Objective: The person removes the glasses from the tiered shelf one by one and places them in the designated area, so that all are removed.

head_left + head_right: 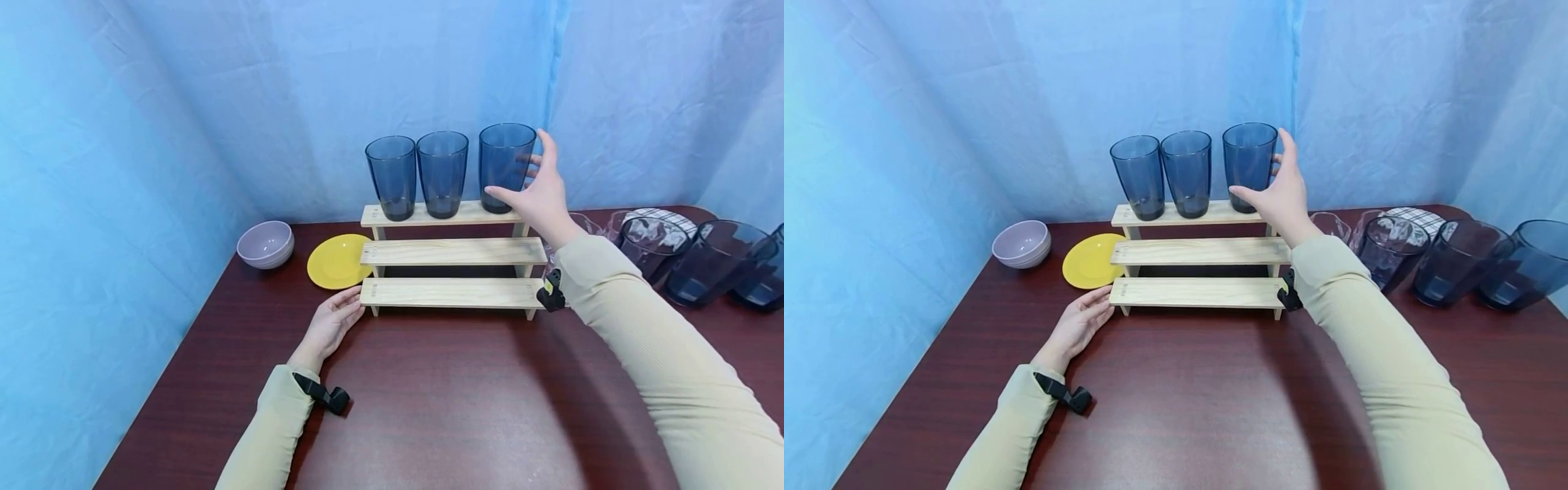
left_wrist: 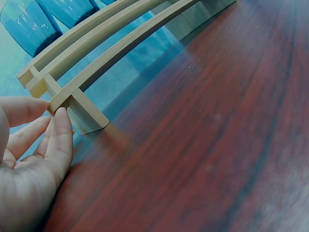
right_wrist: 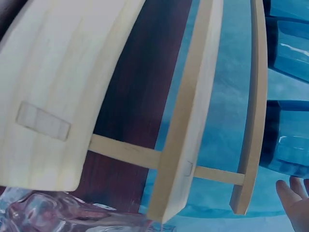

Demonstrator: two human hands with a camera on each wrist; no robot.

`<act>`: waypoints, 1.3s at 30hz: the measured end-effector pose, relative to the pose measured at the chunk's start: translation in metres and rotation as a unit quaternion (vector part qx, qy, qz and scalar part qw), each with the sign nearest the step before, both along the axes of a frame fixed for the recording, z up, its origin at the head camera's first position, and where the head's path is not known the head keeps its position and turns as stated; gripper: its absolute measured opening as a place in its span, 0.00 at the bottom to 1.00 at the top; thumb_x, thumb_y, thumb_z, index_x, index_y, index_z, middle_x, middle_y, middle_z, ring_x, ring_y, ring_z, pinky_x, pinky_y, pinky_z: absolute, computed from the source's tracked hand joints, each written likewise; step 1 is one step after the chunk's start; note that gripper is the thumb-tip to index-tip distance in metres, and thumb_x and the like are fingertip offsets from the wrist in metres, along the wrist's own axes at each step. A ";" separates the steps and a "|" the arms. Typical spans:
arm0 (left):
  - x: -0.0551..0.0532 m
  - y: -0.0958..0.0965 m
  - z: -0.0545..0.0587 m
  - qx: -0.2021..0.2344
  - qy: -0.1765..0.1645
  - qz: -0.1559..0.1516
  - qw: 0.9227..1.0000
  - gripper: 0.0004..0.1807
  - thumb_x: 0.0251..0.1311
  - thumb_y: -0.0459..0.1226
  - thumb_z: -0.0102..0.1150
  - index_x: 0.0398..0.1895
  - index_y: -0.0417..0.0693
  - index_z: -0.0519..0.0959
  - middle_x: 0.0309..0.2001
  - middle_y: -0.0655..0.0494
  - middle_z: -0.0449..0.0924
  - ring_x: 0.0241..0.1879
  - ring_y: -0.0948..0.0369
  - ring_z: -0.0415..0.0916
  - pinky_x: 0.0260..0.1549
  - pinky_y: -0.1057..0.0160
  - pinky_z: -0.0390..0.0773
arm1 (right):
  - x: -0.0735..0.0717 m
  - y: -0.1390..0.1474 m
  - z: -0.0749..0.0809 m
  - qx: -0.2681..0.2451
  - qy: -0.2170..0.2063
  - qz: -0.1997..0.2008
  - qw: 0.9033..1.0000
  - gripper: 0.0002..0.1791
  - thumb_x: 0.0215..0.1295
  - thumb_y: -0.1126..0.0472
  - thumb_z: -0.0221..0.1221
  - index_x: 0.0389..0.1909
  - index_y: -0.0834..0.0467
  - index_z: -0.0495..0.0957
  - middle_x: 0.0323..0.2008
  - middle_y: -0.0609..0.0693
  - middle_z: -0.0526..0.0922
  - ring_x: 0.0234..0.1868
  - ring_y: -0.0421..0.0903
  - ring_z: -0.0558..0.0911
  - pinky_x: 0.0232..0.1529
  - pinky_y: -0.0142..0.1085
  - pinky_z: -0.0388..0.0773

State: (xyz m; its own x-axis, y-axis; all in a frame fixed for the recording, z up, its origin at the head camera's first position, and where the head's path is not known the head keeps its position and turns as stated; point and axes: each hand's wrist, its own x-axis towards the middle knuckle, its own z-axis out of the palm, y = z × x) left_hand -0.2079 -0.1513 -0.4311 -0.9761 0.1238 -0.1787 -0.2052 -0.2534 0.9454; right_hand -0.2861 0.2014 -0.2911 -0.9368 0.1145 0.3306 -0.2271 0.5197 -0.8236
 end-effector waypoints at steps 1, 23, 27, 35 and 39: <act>0.000 0.000 0.000 0.001 -0.001 0.000 1.000 0.25 0.66 0.23 0.42 0.67 0.30 0.60 0.45 0.57 0.73 0.42 0.70 0.75 0.45 0.73 0.77 | 0.000 0.000 0.001 -0.001 0.001 -0.002 1.000 0.61 0.51 0.47 0.68 0.72 0.35 0.30 0.68 0.55 0.58 0.66 0.56 0.64 0.62 0.52 0.66; 0.000 -0.001 0.000 -0.001 -0.002 0.000 1.000 0.25 0.66 0.23 0.42 0.67 0.30 0.59 0.43 0.58 0.73 0.42 0.70 0.75 0.45 0.73 0.77 | -0.002 0.000 0.000 0.012 0.010 -0.011 1.000 0.55 0.55 0.51 0.67 0.72 0.32 0.35 0.65 0.57 0.63 0.66 0.56 0.65 0.59 0.53 0.69; 0.000 -0.001 -0.001 -0.007 -0.007 -0.001 1.000 0.25 0.66 0.23 0.43 0.67 0.32 0.60 0.47 0.55 0.72 0.42 0.70 0.75 0.46 0.72 0.77 | -0.001 0.000 0.000 0.018 0.008 -0.012 1.000 0.55 0.55 0.50 0.67 0.72 0.33 0.36 0.65 0.57 0.63 0.66 0.57 0.65 0.58 0.53 0.70; -0.002 -0.001 -0.002 -0.007 -0.008 0.000 1.000 0.25 0.66 0.23 0.44 0.67 0.32 0.60 0.49 0.53 0.71 0.41 0.69 0.75 0.46 0.72 0.77 | -0.005 -0.004 -0.003 -0.001 0.016 -0.016 1.000 0.55 0.55 0.54 0.67 0.72 0.33 0.36 0.65 0.56 0.64 0.66 0.56 0.66 0.61 0.53 0.68; -0.001 -0.002 -0.002 -0.006 -0.007 0.002 1.000 0.25 0.66 0.23 0.43 0.67 0.32 0.60 0.50 0.52 0.71 0.42 0.69 0.75 0.46 0.72 0.77 | -0.006 -0.007 -0.004 -0.008 0.015 -0.017 1.000 0.56 0.55 0.54 0.67 0.71 0.32 0.35 0.65 0.55 0.63 0.65 0.57 0.66 0.60 0.53 0.69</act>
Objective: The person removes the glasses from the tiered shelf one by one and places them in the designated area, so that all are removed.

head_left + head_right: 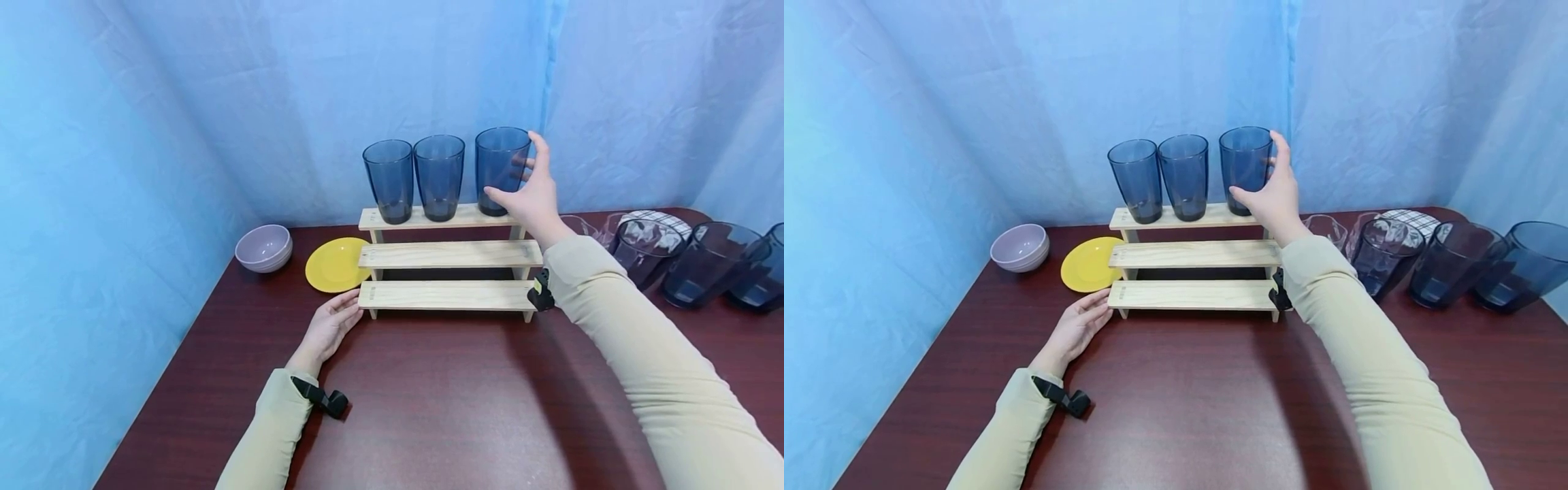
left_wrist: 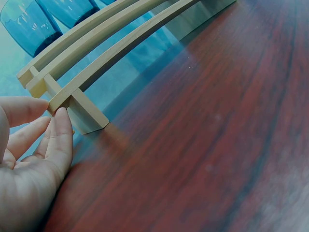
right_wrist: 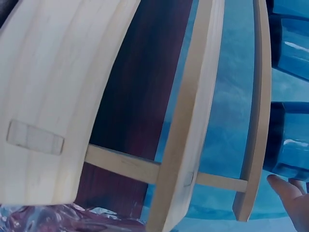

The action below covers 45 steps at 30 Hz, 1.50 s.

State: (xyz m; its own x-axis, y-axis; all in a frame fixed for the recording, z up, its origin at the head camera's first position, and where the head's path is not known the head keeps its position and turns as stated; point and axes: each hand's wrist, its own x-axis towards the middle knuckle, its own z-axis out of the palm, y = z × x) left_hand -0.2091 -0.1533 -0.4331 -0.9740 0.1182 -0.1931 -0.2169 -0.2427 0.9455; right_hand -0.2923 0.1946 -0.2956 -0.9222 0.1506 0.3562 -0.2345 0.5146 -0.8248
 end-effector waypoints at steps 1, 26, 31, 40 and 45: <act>0.000 0.000 0.000 -0.001 0.000 -0.001 1.000 0.25 0.66 0.23 0.43 0.67 0.32 0.60 0.51 0.51 0.71 0.42 0.69 0.75 0.46 0.72 0.77 | 0.000 -0.001 -0.001 -0.003 -0.001 0.001 1.000 0.56 0.55 0.53 0.67 0.71 0.31 0.34 0.65 0.55 0.63 0.65 0.56 0.66 0.60 0.53 0.69; 0.002 0.000 0.000 0.014 0.007 0.001 1.000 0.25 0.67 0.23 0.41 0.67 0.30 0.59 0.45 0.57 0.74 0.41 0.70 0.75 0.45 0.73 0.77 | 0.017 -0.001 -0.002 0.005 0.019 0.003 1.000 0.57 0.50 0.50 0.70 0.71 0.34 0.39 0.63 0.59 0.65 0.62 0.61 0.68 0.57 0.56 0.70; 0.002 0.000 -0.001 0.013 0.010 -0.001 1.000 0.25 0.67 0.23 0.41 0.67 0.31 0.59 0.44 0.58 0.73 0.41 0.70 0.75 0.45 0.73 0.77 | 0.024 0.001 -0.002 0.000 0.018 0.006 1.000 0.57 0.49 0.51 0.71 0.71 0.34 0.40 0.63 0.58 0.65 0.62 0.60 0.69 0.55 0.54 0.73; 0.001 0.000 0.000 0.010 0.016 -0.005 1.000 0.25 0.66 0.23 0.41 0.67 0.30 0.59 0.42 0.59 0.74 0.42 0.70 0.75 0.45 0.73 0.77 | 0.034 0.001 0.000 0.000 0.019 -0.002 1.000 0.57 0.48 0.52 0.72 0.70 0.31 0.41 0.62 0.57 0.67 0.60 0.58 0.70 0.49 0.51 0.75; 0.001 -0.001 0.000 0.007 0.013 -0.006 1.000 0.25 0.66 0.23 0.42 0.67 0.30 0.59 0.42 0.59 0.74 0.41 0.70 0.75 0.45 0.73 0.77 | 0.038 0.000 0.000 -0.007 0.025 0.003 1.000 0.57 0.47 0.53 0.72 0.71 0.35 0.43 0.62 0.59 0.67 0.60 0.59 0.70 0.54 0.54 0.72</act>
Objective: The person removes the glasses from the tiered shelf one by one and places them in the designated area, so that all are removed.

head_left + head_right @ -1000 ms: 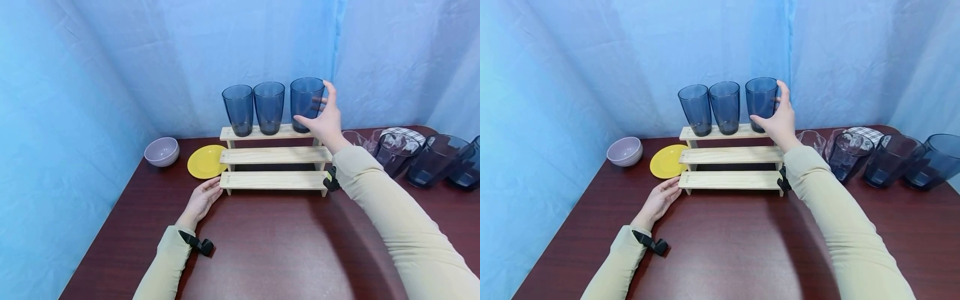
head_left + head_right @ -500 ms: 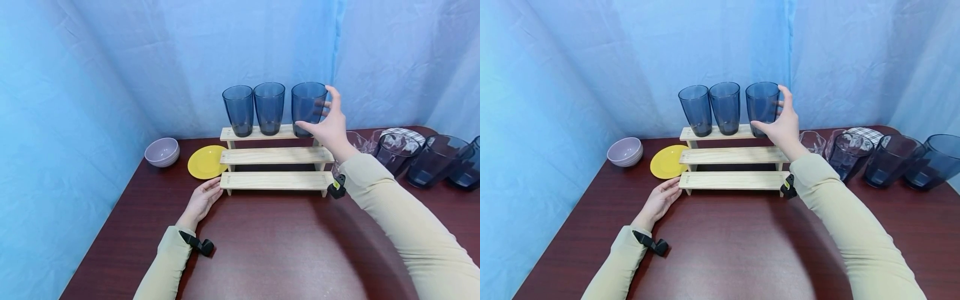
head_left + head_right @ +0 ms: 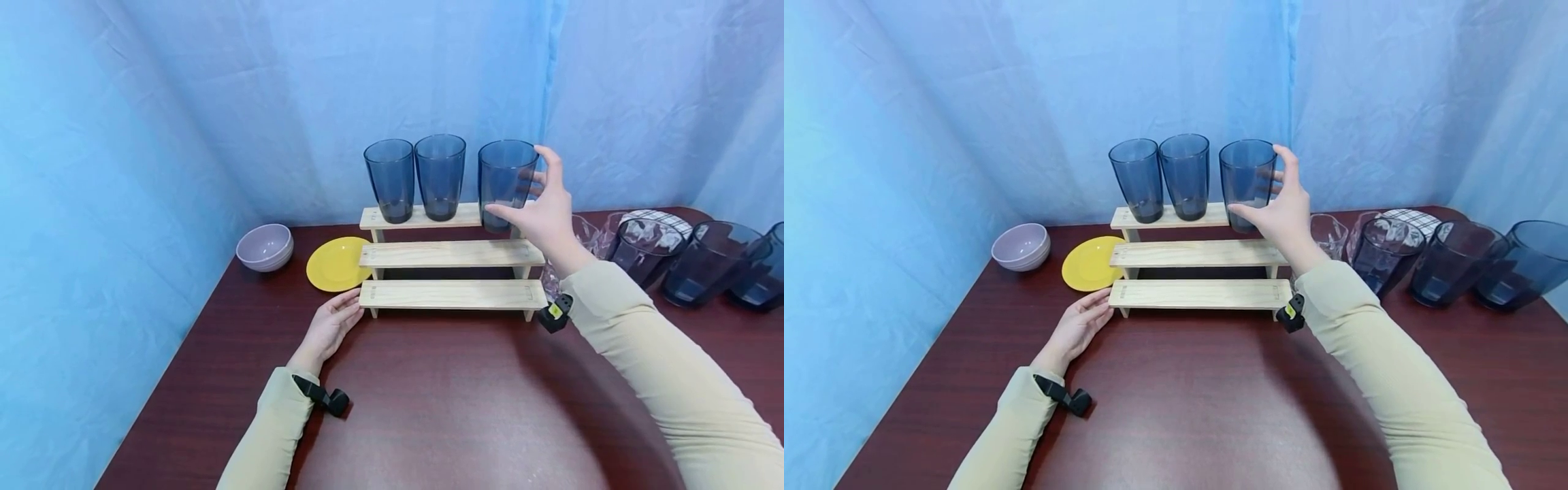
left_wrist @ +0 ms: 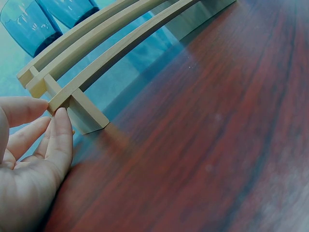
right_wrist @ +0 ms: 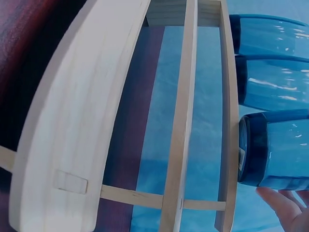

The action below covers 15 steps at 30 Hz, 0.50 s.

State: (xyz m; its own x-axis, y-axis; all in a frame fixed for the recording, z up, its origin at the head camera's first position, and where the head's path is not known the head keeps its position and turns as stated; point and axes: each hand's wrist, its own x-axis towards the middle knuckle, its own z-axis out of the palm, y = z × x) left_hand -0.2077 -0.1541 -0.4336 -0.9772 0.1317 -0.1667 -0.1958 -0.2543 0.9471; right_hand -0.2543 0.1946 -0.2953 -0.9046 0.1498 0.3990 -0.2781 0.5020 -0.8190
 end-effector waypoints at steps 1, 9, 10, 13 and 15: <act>0.000 0.000 0.000 -0.002 0.000 -0.001 1.000 0.25 0.66 0.23 0.42 0.67 0.30 0.59 0.42 0.59 0.74 0.41 0.70 0.75 0.45 0.73 0.77 | 0.001 0.000 0.000 0.000 0.000 0.000 1.000 0.57 0.47 0.53 0.73 0.71 0.36 0.43 0.62 0.60 0.67 0.61 0.60 0.69 0.56 0.55 0.71; 0.000 -0.001 0.000 -0.003 -0.001 -0.001 1.000 0.25 0.67 0.23 0.42 0.67 0.30 0.59 0.44 0.58 0.74 0.42 0.70 0.75 0.47 0.72 0.77 | 0.009 0.003 -0.002 0.013 0.002 -0.006 1.000 0.57 0.46 0.51 0.73 0.70 0.35 0.44 0.62 0.62 0.67 0.63 0.59 0.68 0.59 0.56 0.69; 0.000 -0.001 0.000 -0.001 -0.001 -0.002 1.000 0.25 0.67 0.23 0.42 0.67 0.30 0.59 0.44 0.58 0.74 0.42 0.70 0.75 0.47 0.72 0.77 | 0.010 0.004 -0.002 0.014 0.002 -0.006 1.000 0.57 0.45 0.51 0.73 0.70 0.34 0.44 0.62 0.62 0.67 0.63 0.59 0.68 0.58 0.56 0.69; 0.000 -0.001 0.000 0.002 0.000 -0.003 1.000 0.25 0.67 0.23 0.41 0.68 0.30 0.58 0.43 0.59 0.74 0.42 0.70 0.75 0.47 0.72 0.77 | 0.015 0.004 -0.003 0.006 0.011 -0.001 1.000 0.57 0.45 0.53 0.74 0.70 0.34 0.46 0.60 0.62 0.69 0.62 0.59 0.70 0.58 0.56 0.69; 0.000 -0.001 0.000 0.001 0.001 -0.003 1.000 0.25 0.67 0.23 0.41 0.68 0.30 0.58 0.43 0.59 0.74 0.42 0.70 0.75 0.47 0.73 0.77 | 0.020 0.004 -0.003 0.001 0.017 0.001 1.000 0.57 0.44 0.54 0.74 0.70 0.34 0.46 0.58 0.61 0.72 0.60 0.57 0.72 0.55 0.51 0.73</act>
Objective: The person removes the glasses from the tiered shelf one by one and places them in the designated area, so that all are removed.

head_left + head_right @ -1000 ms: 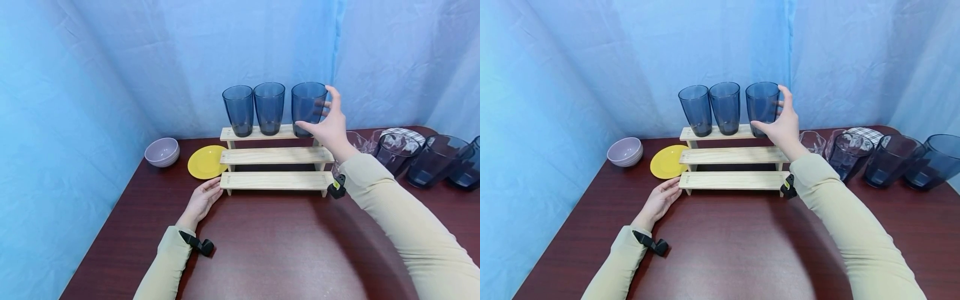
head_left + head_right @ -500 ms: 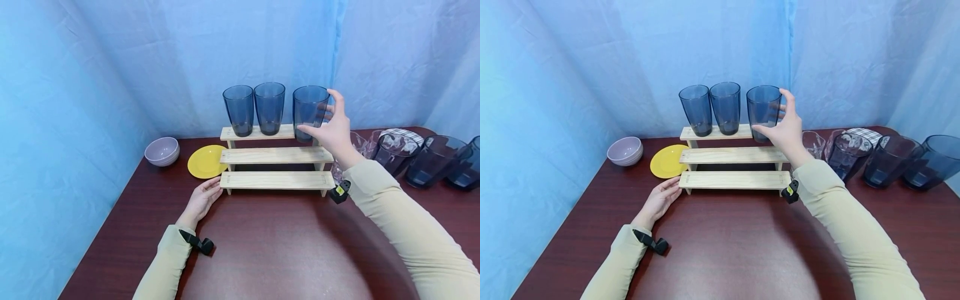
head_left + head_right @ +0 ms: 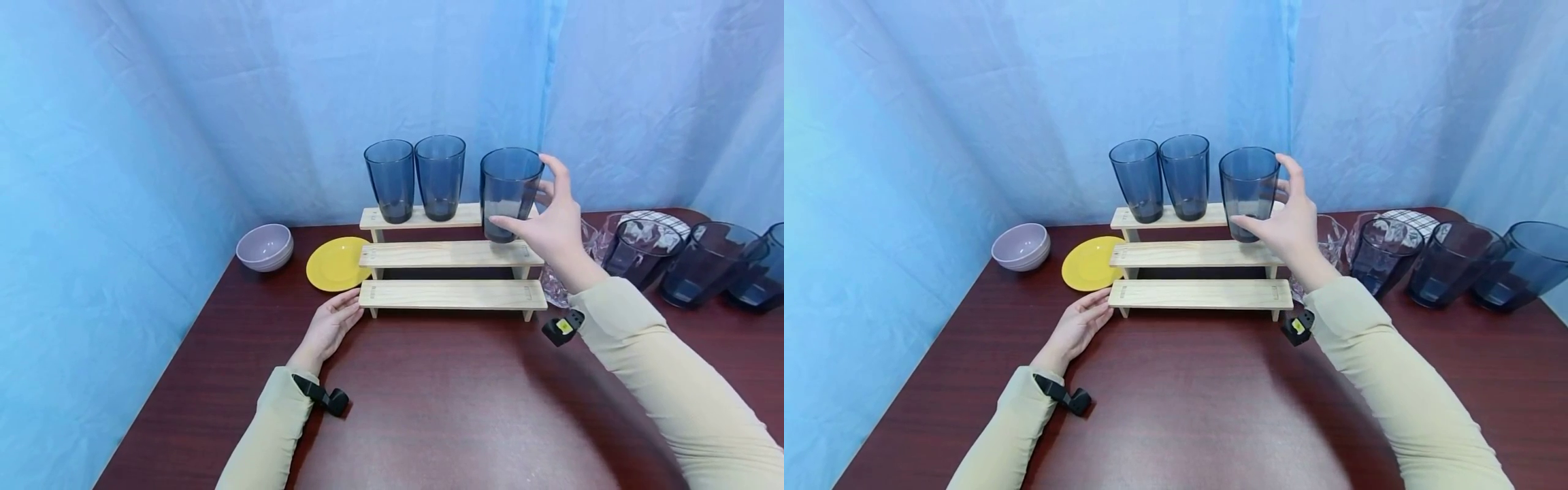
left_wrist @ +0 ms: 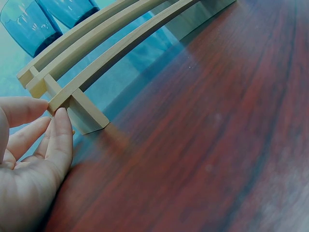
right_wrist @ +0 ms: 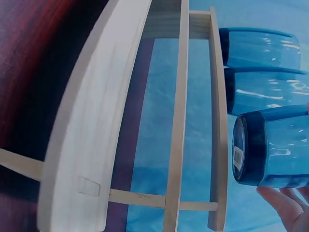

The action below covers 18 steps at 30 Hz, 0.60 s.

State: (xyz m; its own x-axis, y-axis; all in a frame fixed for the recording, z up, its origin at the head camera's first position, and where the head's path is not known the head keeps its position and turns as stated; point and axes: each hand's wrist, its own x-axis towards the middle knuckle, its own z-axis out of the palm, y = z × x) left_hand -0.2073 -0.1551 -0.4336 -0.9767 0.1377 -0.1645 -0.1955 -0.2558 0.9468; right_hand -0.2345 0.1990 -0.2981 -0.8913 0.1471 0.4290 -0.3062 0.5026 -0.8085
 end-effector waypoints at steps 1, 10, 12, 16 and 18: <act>0.000 0.000 0.000 -0.002 0.000 0.001 1.000 0.25 0.67 0.23 0.41 0.68 0.30 0.58 0.43 0.59 0.74 0.42 0.70 0.75 0.46 0.73 0.77 | 0.002 0.001 -0.001 0.001 0.003 0.000 1.000 0.57 0.44 0.54 0.74 0.70 0.33 0.46 0.57 0.60 0.73 0.59 0.56 0.73 0.52 0.47 0.75; -0.001 0.001 0.000 -0.003 -0.003 0.004 1.000 0.25 0.67 0.23 0.42 0.67 0.30 0.59 0.45 0.57 0.74 0.42 0.70 0.75 0.46 0.73 0.77 | 0.030 0.011 -0.014 0.031 0.042 -0.005 0.999 0.56 0.43 0.60 0.75 0.69 0.35 0.51 0.50 0.57 0.79 0.41 0.26 0.74 0.28 0.18 0.72; 0.000 0.001 0.000 -0.005 -0.003 0.004 1.000 0.25 0.67 0.23 0.42 0.67 0.30 0.59 0.45 0.58 0.74 0.42 0.70 0.75 0.46 0.73 0.77 | 0.036 0.015 -0.017 0.032 0.042 -0.003 0.999 0.56 0.41 0.62 0.75 0.69 0.36 0.52 0.50 0.59 0.78 0.35 0.22 0.74 0.27 0.18 0.73; 0.000 0.001 0.000 -0.003 -0.002 0.006 1.000 0.25 0.67 0.23 0.41 0.67 0.30 0.59 0.44 0.59 0.75 0.42 0.70 0.76 0.45 0.73 0.77 | 0.047 0.021 -0.021 0.039 0.043 -0.004 0.998 0.57 0.38 0.64 0.76 0.69 0.39 0.54 0.51 0.61 0.78 0.38 0.19 0.73 0.29 0.17 0.73; 0.000 0.001 -0.001 -0.003 0.000 0.005 1.000 0.25 0.67 0.23 0.41 0.67 0.30 0.59 0.43 0.59 0.75 0.42 0.70 0.76 0.45 0.73 0.77 | 0.051 0.024 -0.024 0.034 0.050 0.004 0.998 0.58 0.36 0.67 0.76 0.69 0.41 0.55 0.50 0.54 0.80 0.42 0.19 0.72 0.31 0.17 0.74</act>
